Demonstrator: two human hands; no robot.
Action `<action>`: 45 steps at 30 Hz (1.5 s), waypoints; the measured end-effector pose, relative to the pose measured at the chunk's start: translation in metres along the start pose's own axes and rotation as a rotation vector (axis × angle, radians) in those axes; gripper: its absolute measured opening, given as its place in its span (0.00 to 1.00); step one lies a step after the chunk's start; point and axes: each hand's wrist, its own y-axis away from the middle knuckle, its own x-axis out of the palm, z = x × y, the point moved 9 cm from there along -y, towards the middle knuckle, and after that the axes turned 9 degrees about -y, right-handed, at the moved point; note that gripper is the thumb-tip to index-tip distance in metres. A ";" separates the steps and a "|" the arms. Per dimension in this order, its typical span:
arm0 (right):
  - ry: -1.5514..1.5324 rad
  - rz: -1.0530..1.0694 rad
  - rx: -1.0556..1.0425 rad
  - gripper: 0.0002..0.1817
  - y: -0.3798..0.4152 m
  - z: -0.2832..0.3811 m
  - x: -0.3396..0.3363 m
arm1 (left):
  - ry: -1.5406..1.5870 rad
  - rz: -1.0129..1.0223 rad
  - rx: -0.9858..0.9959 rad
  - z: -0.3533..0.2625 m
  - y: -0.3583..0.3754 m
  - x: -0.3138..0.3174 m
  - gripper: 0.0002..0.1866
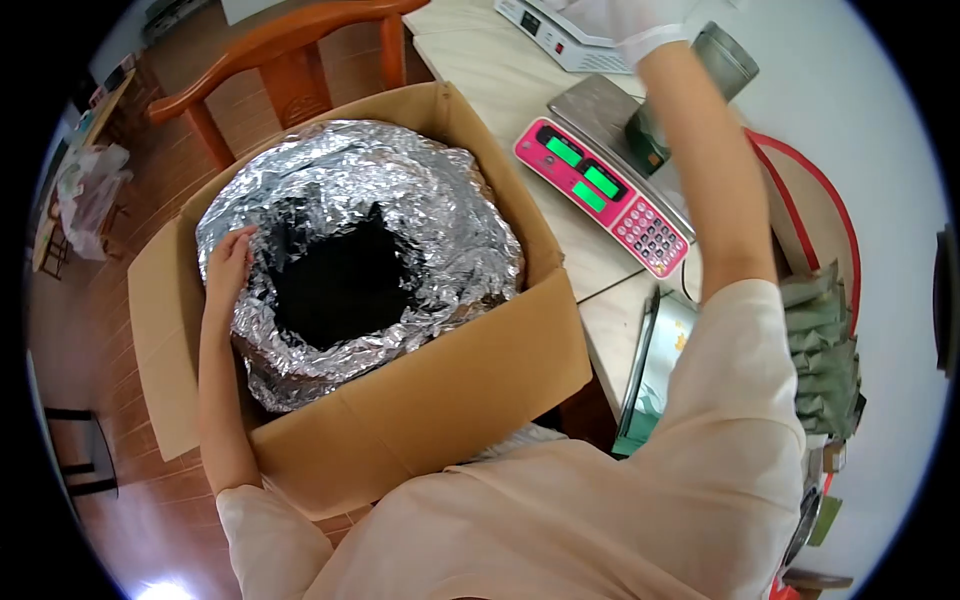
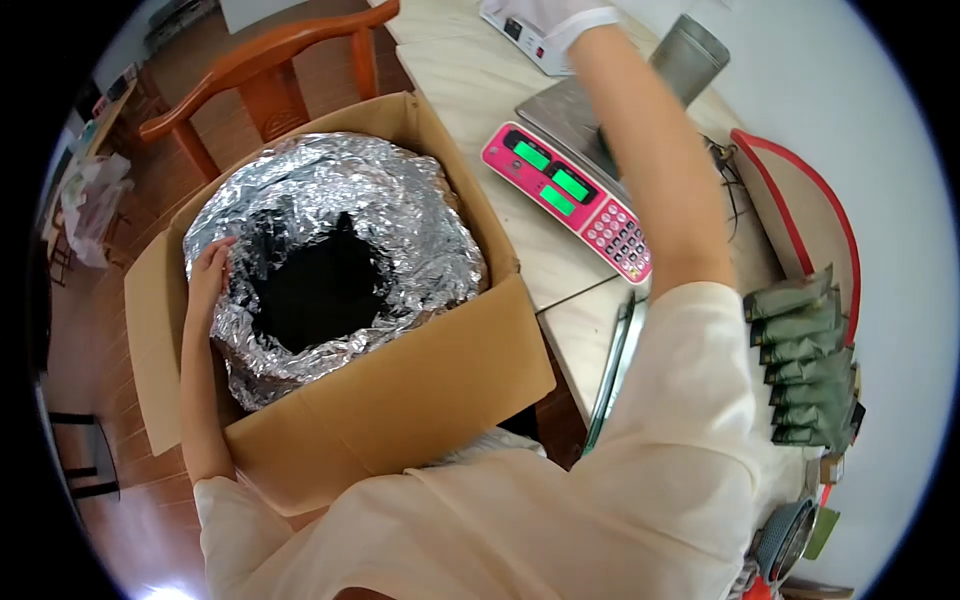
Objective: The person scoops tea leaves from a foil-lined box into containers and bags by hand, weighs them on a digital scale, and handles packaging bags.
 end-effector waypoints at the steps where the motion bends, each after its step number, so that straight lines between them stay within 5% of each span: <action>1: 0.338 0.143 -0.504 0.09 0.029 0.037 0.033 | 0.025 0.013 -0.017 0.005 -0.002 0.001 0.13; 2: 0.665 0.295 -1.022 0.09 0.070 0.054 0.079 | 0.053 0.012 -0.044 0.015 -0.003 -0.002 0.13; 3: 0.840 0.195 -1.153 0.10 0.071 0.055 0.100 | 0.035 -0.009 -0.033 0.000 0.012 -0.011 0.15; 4: 0.955 0.069 -1.326 0.15 0.074 0.067 0.119 | -0.081 -0.083 0.182 0.028 0.002 -0.019 0.19; 7: 0.608 0.271 -0.999 0.22 0.089 0.078 0.141 | -0.658 -0.135 0.094 -0.010 0.023 -0.017 0.17; 9: 0.510 0.320 -0.764 0.23 0.066 0.069 0.133 | -0.054 -0.259 -0.012 0.002 0.026 -0.019 0.14; 10: 0.483 0.331 -0.621 0.24 0.051 0.063 0.121 | -0.117 -0.326 0.110 -0.007 0.015 -0.019 0.14; 13: 0.408 0.278 -0.270 0.26 0.023 0.044 0.063 | -0.160 -0.239 0.032 -0.018 -0.006 -0.014 0.12; 18: -0.066 0.078 -0.185 0.18 -0.023 0.022 -0.080 | -0.207 -0.352 0.161 -0.039 -0.002 -0.019 0.14; 20: 0.016 0.019 -0.223 0.19 -0.006 0.046 -0.104 | -0.175 -0.170 0.091 -0.034 -0.010 0.002 0.16; 21: 0.063 -0.017 -0.241 0.20 0.010 0.057 -0.120 | -0.181 -0.170 0.207 -0.041 -0.007 0.002 0.14; 23: 0.206 -0.057 -0.307 0.21 0.035 0.084 -0.155 | -0.439 -0.067 0.127 -0.053 -0.003 0.004 0.16; 24: 0.312 -0.068 -0.360 0.22 0.053 0.098 -0.177 | -0.207 -0.040 0.229 -0.026 -0.021 0.019 0.18; 25: 0.390 -0.079 -0.401 0.23 0.074 0.106 -0.200 | -0.396 0.046 0.076 -0.038 -0.008 0.007 0.20; 26: 0.440 -0.118 -0.408 0.23 0.095 0.108 -0.228 | -0.045 -0.100 0.221 0.009 -0.027 0.012 0.19; 28: 0.163 -0.287 -0.153 0.12 0.081 0.086 -0.255 | 0.094 -0.021 0.027 0.012 -0.017 0.004 0.12; 29: 0.012 -0.389 -0.046 0.16 0.082 0.076 -0.267 | 0.034 -0.067 0.048 0.015 -0.013 0.002 0.11; 31: 0.150 -0.449 -0.016 0.14 0.068 0.040 -0.317 | -0.053 -0.080 0.018 -0.016 0.006 -0.005 0.11; 33: 0.297 -0.475 -0.017 0.13 0.065 0.033 -0.321 | -0.055 -0.077 0.053 -0.020 0.004 -0.005 0.11; 35: 0.484 -0.776 0.176 0.15 0.109 0.076 -0.291 | 0.059 -0.022 0.110 0.014 -0.009 0.001 0.11; 45: 0.799 -0.712 0.304 0.16 0.066 0.025 -0.292 | 0.102 -0.005 -0.005 0.011 -0.002 0.000 0.12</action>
